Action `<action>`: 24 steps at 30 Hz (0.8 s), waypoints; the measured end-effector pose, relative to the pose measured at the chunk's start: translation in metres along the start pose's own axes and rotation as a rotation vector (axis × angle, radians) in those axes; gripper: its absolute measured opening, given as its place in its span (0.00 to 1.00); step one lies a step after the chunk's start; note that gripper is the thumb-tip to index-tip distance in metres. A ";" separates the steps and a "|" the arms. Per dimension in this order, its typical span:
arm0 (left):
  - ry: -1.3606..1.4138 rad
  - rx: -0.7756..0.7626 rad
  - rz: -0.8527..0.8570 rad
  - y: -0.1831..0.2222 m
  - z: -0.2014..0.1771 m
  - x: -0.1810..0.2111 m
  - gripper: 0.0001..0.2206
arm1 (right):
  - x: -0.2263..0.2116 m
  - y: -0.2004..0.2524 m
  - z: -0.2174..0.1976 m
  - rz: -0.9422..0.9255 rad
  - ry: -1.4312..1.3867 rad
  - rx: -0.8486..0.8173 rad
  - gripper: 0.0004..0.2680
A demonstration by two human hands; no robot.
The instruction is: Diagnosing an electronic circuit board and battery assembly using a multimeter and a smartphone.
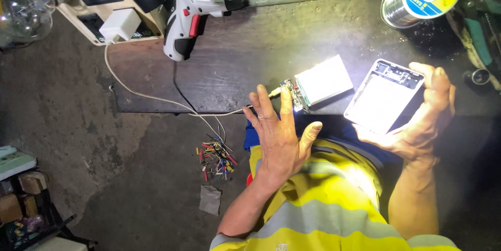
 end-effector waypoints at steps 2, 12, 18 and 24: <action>-0.012 0.004 -0.003 0.000 0.000 -0.001 0.40 | 0.002 0.001 0.001 -0.009 0.000 -0.017 0.43; 0.017 0.008 -0.025 -0.001 -0.002 0.002 0.41 | 0.002 0.005 -0.003 -0.010 -0.080 -0.036 0.42; 0.008 0.067 0.009 -0.003 -0.009 0.006 0.40 | 0.013 0.018 0.004 -0.025 -0.036 -0.032 0.47; 0.003 0.072 0.028 -0.004 -0.012 0.008 0.40 | 0.013 0.020 0.004 0.011 -0.061 -0.047 0.51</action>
Point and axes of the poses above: each hand's wrist, its own y-axis away from the middle knuckle, its own z-axis out of the palm, x = y × z, the point moved 5 cm from there along -y, towards the middle knuckle, and after that the axes turned 2 degrees about x, right-handed, at the moved point
